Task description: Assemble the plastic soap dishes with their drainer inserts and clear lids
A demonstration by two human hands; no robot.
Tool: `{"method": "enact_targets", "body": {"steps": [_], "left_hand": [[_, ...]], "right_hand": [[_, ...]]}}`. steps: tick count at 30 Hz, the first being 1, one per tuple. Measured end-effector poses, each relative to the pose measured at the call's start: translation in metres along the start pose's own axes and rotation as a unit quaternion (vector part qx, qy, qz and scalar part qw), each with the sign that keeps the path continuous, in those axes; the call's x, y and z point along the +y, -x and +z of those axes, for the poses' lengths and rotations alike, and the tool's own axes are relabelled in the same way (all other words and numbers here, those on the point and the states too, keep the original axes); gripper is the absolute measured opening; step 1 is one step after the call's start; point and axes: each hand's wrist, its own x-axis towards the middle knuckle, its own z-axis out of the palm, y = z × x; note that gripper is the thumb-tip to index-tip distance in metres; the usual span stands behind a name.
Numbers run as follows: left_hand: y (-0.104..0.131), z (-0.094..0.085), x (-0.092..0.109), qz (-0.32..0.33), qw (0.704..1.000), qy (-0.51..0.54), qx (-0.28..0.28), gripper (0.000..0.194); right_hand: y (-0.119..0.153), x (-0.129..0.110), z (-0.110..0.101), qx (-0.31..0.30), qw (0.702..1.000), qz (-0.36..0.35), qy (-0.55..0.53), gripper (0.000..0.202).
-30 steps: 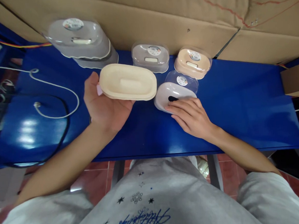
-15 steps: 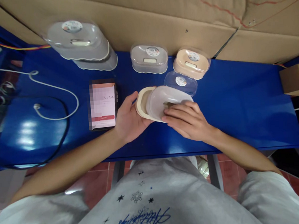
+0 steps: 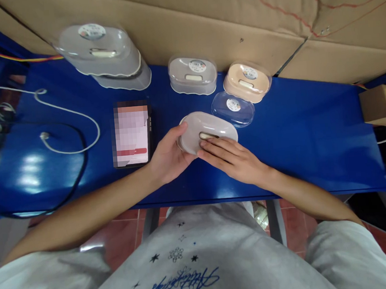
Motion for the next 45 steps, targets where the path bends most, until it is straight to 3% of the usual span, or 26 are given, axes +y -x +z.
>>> {"method": "enact_targets", "body": {"steps": [8,11,14,18,22,26,30,36,45], "left_hand": [[0.001,0.005,0.0,0.013,1.0,0.009,0.026,0.022],[0.0,0.007,0.002,0.018,0.999,0.006,0.038,0.021],[-0.002,0.012,0.01,0.046,0.994,0.021,0.097,0.022],[-0.006,0.017,0.021,0.102,0.983,0.01,0.149,0.028],[-0.009,0.012,0.02,0.117,0.982,-0.015,0.145,0.029],[-0.011,0.004,0.014,0.078,0.987,-0.04,0.132,0.024],[-0.013,0.0,0.012,0.075,0.989,-0.032,0.123,0.021],[-0.009,0.004,0.015,0.051,0.99,-0.067,0.11,0.021],[-0.006,0.006,0.015,0.041,0.994,-0.037,0.099,0.019]], "right_hand": [[-0.003,-0.008,0.004,0.038,0.997,-0.024,0.064,0.052],[-0.003,-0.002,0.005,0.053,0.999,-0.01,0.008,0.051],[0.0,0.018,0.002,0.052,0.993,0.089,-0.055,0.058],[0.009,0.048,0.001,0.013,0.973,0.23,0.019,0.065],[0.013,0.056,0.003,-0.029,0.97,0.234,0.065,0.051],[0.01,0.051,0.0,-0.006,0.973,0.22,0.073,0.038],[0.013,0.056,-0.001,0.013,0.965,0.247,0.089,0.053],[0.023,0.075,0.005,-0.056,0.947,0.315,0.033,0.076],[0.016,0.062,-0.005,0.069,0.957,0.281,0.007,0.07]]}}
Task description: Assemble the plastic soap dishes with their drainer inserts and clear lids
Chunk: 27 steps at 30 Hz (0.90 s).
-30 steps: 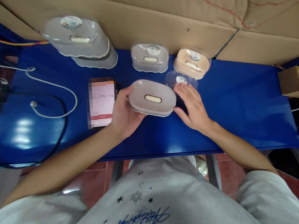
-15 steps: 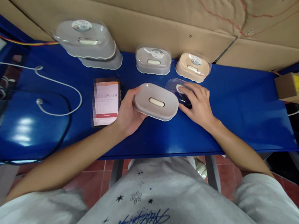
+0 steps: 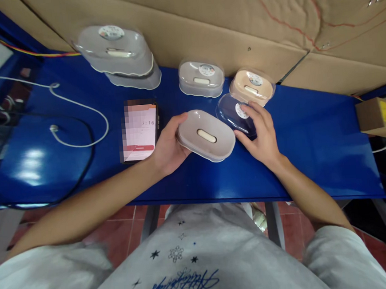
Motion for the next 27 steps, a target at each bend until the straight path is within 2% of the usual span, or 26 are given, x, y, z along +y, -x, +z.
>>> {"method": "enact_targets", "body": {"steps": [7,12,15,19,25,27], "left_hand": [[0.006,0.002,0.003,0.02,0.999,-0.025,-0.017,0.024],[0.001,-0.003,-0.01,-0.003,0.997,-0.035,-0.072,0.031],[-0.003,-0.007,-0.018,-0.028,0.994,-0.03,-0.099,0.039],[-0.004,-0.009,-0.022,-0.029,0.992,-0.017,-0.124,0.038],[-0.001,-0.007,-0.02,0.018,0.987,-0.063,-0.149,0.045],[-0.001,-0.007,-0.02,0.024,0.987,-0.069,-0.146,0.041]], "right_hand": [[-0.001,-0.003,-0.008,0.066,0.997,-0.018,-0.025,0.067],[0.005,-0.028,0.0,0.017,0.993,-0.102,-0.059,0.073],[0.01,-0.04,0.006,-0.009,0.991,-0.119,-0.067,0.076],[0.013,-0.041,0.009,-0.024,0.991,-0.122,-0.054,0.08],[0.015,-0.038,0.011,-0.019,0.99,-0.133,-0.049,0.086],[0.015,-0.038,0.012,-0.029,0.989,-0.139,-0.043,0.091]]}}
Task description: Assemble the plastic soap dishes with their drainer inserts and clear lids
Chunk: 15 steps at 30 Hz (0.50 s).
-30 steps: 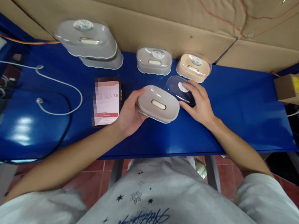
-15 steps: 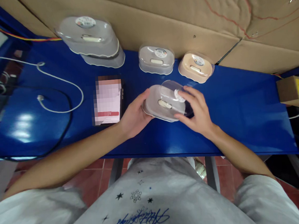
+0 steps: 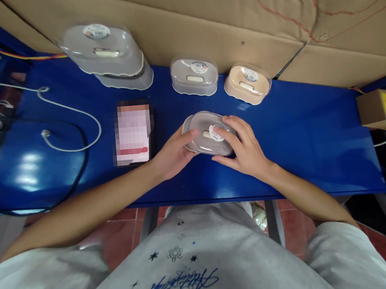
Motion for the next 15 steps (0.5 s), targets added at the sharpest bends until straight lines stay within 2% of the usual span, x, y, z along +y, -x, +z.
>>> {"method": "enact_targets", "body": {"steps": [4,7,9,13,15], "left_hand": [[-0.003,-0.002,0.002,-0.008,0.999,0.018,0.047,0.027],[-0.006,-0.003,0.005,-0.024,0.996,0.017,0.079,0.026],[-0.006,-0.004,0.007,-0.025,0.996,0.011,0.09,0.027],[-0.007,-0.004,0.011,-0.01,0.995,0.008,0.104,0.028],[-0.008,-0.004,0.013,-0.01,0.994,0.006,0.106,0.029]], "right_hand": [[-0.001,0.002,0.001,-0.043,0.999,-0.012,-0.01,0.093],[-0.001,0.004,-0.002,-0.03,0.999,-0.043,-0.012,0.091],[-0.001,0.004,-0.005,-0.031,0.999,-0.044,0.007,0.084],[-0.001,0.006,-0.008,-0.072,0.995,-0.03,0.056,0.063],[-0.002,0.009,-0.007,-0.083,0.994,-0.034,0.061,0.059]]}}
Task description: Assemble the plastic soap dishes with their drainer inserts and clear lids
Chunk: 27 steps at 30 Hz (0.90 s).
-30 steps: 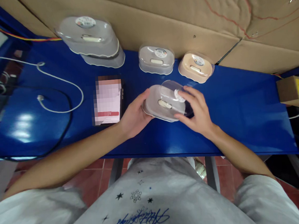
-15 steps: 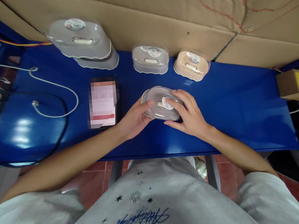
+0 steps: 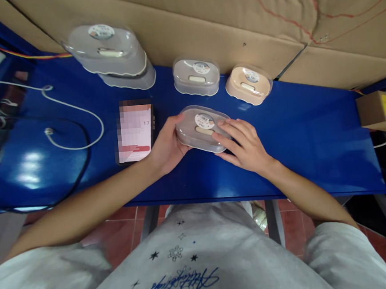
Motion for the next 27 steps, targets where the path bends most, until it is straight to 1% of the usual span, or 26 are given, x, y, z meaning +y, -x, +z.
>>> {"method": "enact_targets", "body": {"steps": [3,6,9,12,14,15,18,22,27], "left_hand": [[0.0,0.001,0.0,0.004,1.0,-0.014,0.008,0.029],[0.004,0.004,0.001,0.039,0.998,-0.042,0.014,0.029],[0.008,0.008,0.003,0.07,0.995,-0.067,0.013,0.032],[0.01,0.009,0.004,0.088,0.992,-0.076,0.044,0.026],[0.009,0.009,0.003,0.1,0.989,-0.085,0.068,0.025],[0.008,0.008,0.002,0.106,0.987,-0.093,0.072,0.027],[0.007,0.004,0.0,0.123,0.983,-0.126,0.061,0.03],[0.006,0.0,0.001,0.138,0.973,-0.17,0.066,0.034],[0.004,-0.001,0.003,0.137,0.972,-0.183,0.059,0.045]], "right_hand": [[-0.001,0.006,0.002,0.001,1.0,0.005,-0.001,0.058],[-0.001,0.01,0.003,0.011,1.0,0.02,-0.007,0.056],[0.0,0.012,0.003,0.031,0.999,0.019,-0.016,0.056],[0.0,0.012,0.004,0.054,0.998,0.0,-0.013,0.057],[-0.001,0.012,0.005,0.052,0.999,-0.002,-0.008,0.056],[-0.001,0.012,0.005,0.046,0.999,0.003,-0.007,0.056],[-0.001,0.012,0.006,0.037,0.999,0.015,-0.01,0.056],[0.0,0.012,0.006,0.053,0.999,0.001,0.004,0.057],[-0.002,0.01,0.006,0.072,0.997,-0.018,0.02,0.061]]}}
